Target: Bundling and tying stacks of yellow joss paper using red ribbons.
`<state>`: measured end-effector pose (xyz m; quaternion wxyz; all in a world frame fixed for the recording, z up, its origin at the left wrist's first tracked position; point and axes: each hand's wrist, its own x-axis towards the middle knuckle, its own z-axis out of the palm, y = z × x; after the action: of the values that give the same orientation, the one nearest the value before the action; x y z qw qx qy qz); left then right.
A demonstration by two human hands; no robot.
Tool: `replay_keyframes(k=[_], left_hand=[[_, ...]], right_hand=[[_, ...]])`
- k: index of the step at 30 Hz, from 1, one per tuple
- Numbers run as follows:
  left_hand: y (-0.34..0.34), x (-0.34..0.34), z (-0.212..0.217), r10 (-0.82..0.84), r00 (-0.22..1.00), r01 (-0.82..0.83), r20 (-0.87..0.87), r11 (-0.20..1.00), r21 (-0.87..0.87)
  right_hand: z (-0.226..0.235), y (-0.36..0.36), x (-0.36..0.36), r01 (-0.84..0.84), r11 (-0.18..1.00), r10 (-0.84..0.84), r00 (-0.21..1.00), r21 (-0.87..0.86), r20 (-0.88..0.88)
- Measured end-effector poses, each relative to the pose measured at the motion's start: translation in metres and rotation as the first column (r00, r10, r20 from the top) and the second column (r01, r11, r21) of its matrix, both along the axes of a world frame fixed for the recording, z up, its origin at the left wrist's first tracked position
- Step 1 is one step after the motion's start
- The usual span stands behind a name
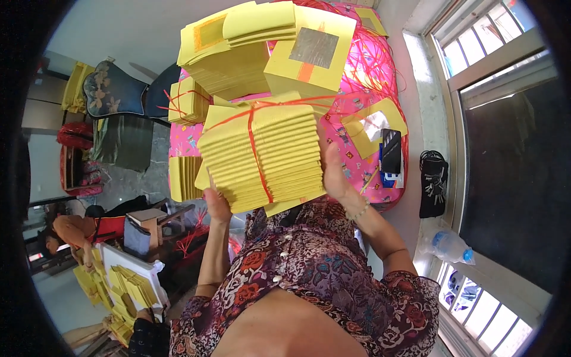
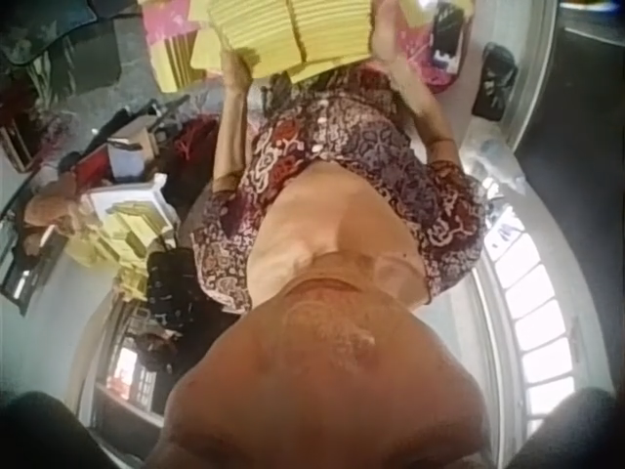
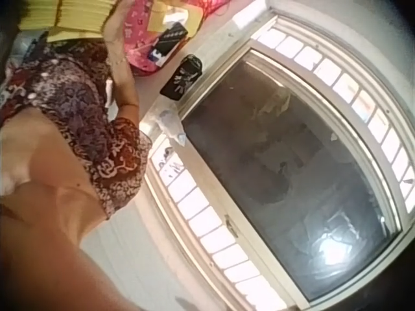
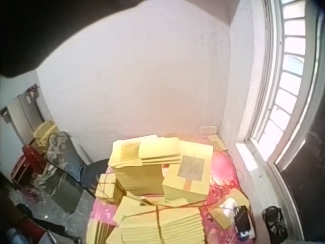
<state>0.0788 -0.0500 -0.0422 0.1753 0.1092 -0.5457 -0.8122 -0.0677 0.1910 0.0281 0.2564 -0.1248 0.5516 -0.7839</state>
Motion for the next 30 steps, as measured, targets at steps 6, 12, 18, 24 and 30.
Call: replay_keyframes(k=[6,12,18,24,30], left_hand=[[0.025,-0.055,0.084,0.016,0.984,-0.094,-0.177,0.894,-0.438],[0.032,-0.05,0.067,0.145,0.989,-0.138,0.021,0.973,-0.183],[0.031,-0.048,0.091,0.077,0.972,-0.044,0.223,0.987,-0.152],[0.042,-0.032,0.079,0.112,0.987,-0.14,-0.113,0.95,-0.278],[0.04,-0.044,0.075,0.209,0.978,-0.19,-0.014,0.861,-0.471]], right_hand=[[0.022,-0.005,-0.024,-0.136,0.955,0.13,0.991,-0.263,-0.041],[-0.018,-0.006,-0.025,0.006,0.958,0.047,0.983,-0.287,0.178],[-0.011,0.001,-0.029,-0.172,0.982,0.173,0.985,-0.083,-0.001],[0.0,0.016,-0.021,-0.283,0.927,0.224,0.944,-0.245,-0.243],[-0.002,0.01,-0.021,-0.22,0.971,0.183,0.934,-0.092,-0.306]])
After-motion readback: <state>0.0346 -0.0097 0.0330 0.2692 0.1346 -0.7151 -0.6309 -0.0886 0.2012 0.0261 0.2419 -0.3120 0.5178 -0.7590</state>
